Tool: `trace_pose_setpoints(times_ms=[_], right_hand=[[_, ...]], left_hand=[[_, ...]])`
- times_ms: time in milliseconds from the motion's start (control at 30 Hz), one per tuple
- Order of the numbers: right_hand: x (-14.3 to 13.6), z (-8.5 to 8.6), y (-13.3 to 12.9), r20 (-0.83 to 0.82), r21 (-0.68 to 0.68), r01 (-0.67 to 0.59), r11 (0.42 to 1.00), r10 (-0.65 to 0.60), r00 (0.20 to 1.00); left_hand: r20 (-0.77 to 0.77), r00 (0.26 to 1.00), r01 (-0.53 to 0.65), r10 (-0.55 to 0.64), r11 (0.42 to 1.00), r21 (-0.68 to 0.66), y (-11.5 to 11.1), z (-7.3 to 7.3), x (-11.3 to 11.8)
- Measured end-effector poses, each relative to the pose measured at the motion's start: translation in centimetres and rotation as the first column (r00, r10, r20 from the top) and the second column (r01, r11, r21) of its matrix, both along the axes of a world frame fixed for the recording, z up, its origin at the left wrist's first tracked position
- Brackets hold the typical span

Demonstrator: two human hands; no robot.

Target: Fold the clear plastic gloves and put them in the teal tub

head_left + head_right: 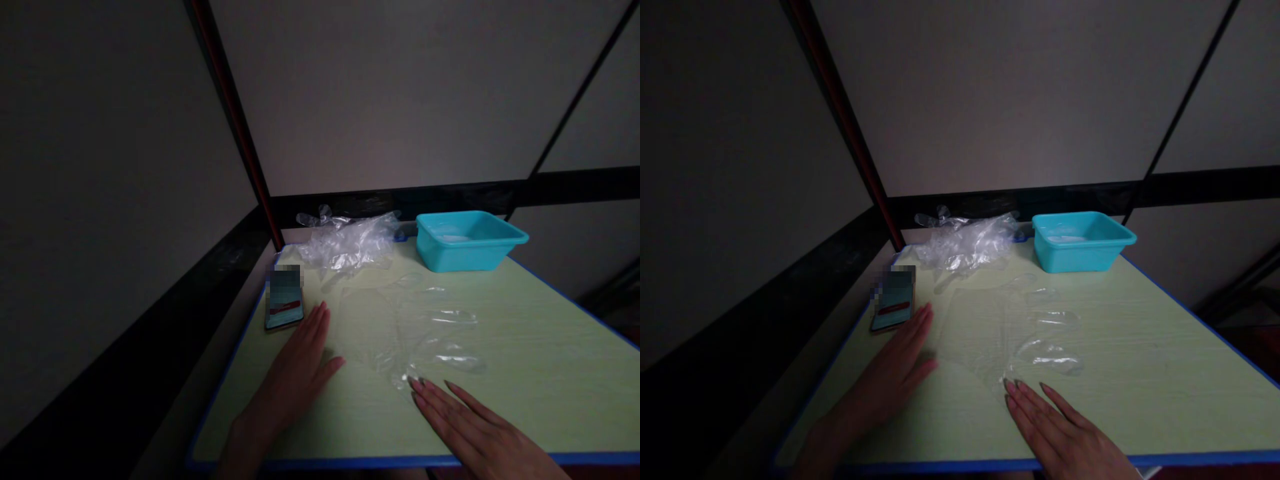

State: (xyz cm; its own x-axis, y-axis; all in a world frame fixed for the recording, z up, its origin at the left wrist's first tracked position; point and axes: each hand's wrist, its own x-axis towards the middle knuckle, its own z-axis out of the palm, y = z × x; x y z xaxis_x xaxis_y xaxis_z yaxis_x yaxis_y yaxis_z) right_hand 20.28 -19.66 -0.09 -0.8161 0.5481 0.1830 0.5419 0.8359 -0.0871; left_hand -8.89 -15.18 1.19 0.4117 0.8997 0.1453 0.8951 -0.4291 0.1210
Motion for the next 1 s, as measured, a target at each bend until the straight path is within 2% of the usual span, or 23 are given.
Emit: trace_pose_setpoints(times_ms=[133, 233, 467, 1000], right_hand=[[0.0, -0.2, -0.1, -0.037, -0.018, 0.020, 1.000, -0.020, 0.999], [0.0, -0.2, -0.1, -0.046, -0.006, 0.032, 0.999, -0.032, 0.998], [-0.3, 0.5, -0.1, 0.051, 0.099, 0.004, 0.995, -0.009, 0.999], [-0.1, 0.7, -0.4, -0.027, 0.041, 0.028, 0.999, -0.027, 0.999]], left_hand=[[0.048, 0.999, 0.002, 0.000, 0.999, -0.042, -2.9, -0.7, -1.1], [0.055, 0.998, 0.009, -0.005, 0.997, -0.080, -3.8, -1.3, -1.5], [0.065, 0.998, 0.027, -0.023, 0.997, -0.066, -3.4, -1.5, -1.5], [0.118, 0.993, 0.003, 0.001, 0.999, -0.032, -3.2, -1.8, -1.3]])
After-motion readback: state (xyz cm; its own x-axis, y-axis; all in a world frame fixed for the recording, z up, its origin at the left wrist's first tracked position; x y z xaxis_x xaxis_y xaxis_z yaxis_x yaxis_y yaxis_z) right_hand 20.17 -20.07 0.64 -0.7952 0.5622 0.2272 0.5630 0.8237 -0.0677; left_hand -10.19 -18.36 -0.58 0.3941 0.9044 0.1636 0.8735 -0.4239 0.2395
